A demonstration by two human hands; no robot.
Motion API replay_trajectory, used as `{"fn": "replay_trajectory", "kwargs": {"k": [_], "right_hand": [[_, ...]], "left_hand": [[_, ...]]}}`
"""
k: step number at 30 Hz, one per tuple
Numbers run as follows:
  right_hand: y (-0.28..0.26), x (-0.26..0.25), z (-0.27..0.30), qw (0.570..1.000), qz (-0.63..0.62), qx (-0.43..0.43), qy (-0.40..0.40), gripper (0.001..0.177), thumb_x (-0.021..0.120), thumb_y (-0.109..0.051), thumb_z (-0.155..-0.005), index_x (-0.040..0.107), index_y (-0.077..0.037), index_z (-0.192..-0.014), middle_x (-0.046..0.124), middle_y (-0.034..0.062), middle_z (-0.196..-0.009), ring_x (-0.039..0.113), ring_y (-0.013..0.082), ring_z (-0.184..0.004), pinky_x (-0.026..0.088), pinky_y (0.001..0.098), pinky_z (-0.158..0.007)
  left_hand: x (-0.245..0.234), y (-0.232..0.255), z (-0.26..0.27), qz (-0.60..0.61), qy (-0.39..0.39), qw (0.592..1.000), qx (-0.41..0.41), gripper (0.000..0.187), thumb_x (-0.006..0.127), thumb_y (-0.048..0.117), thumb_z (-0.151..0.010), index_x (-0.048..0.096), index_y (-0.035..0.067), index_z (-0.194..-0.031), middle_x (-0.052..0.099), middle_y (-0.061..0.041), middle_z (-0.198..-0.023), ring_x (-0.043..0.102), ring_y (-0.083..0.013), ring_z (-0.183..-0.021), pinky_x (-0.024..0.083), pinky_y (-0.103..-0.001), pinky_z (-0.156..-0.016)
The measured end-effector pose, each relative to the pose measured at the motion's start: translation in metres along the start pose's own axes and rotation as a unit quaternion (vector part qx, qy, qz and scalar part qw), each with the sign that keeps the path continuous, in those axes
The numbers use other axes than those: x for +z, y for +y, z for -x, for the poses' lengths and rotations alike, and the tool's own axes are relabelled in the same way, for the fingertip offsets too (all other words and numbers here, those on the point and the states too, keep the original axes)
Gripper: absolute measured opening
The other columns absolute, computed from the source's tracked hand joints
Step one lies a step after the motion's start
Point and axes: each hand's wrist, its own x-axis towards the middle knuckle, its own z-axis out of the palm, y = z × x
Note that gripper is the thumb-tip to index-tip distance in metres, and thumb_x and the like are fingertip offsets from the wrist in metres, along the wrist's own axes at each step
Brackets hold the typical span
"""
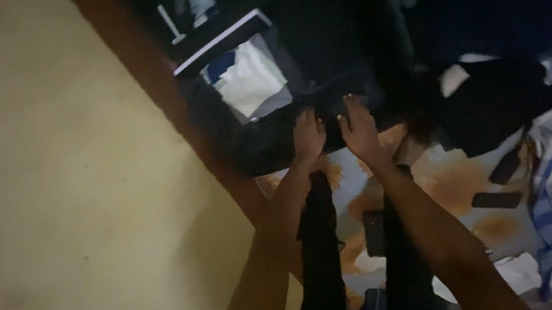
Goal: Packing a suitcase by folding and placing clothes inside.
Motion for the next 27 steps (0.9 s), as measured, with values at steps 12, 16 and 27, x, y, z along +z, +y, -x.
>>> {"fn": "replay_trajectory", "kwargs": {"k": [12,16,27], "right_hand": [[-0.070,0.113,-0.088,0.996,-0.026,-0.015,-0.080,0.044,0.050,-0.021,-0.110,0.048,0.001,-0.149,0.052,0.0297,-0.148,0.048,0.0469,-0.135,0.036,0.0525,-0.113],[-0.076,0.134,-0.097,0.991,-0.084,0.006,-0.105,0.046,0.048,-0.020,-0.106,0.048,-0.002,-0.148,0.058,0.0251,-0.141,0.059,0.0401,-0.128,0.043,0.0473,-0.111],[-0.050,0.155,-0.045,0.994,-0.032,0.045,-0.099,0.041,0.051,-0.022,-0.108,0.053,-0.002,-0.144,0.057,0.0276,-0.143,0.053,0.0451,-0.132,0.042,0.0485,-0.112]], "left_hand": [[-0.058,-0.100,-0.068,0.141,0.103,0.983,-0.059,0.059,0.063,0.011,-0.096,0.042,-0.002,-0.150,0.043,-0.030,-0.145,0.046,-0.0491,-0.134,0.042,-0.053,-0.111],[-0.080,-0.102,-0.105,0.048,0.102,0.994,-0.009,0.064,0.066,0.012,-0.092,0.043,0.006,-0.152,0.031,-0.028,-0.153,0.038,-0.0470,-0.138,0.038,-0.057,-0.107],[-0.066,-0.167,-0.106,-0.187,0.049,0.975,0.108,0.033,0.066,0.005,-0.089,0.067,0.007,-0.122,0.053,-0.014,-0.144,0.049,-0.0381,-0.133,0.047,-0.046,-0.105]]}}
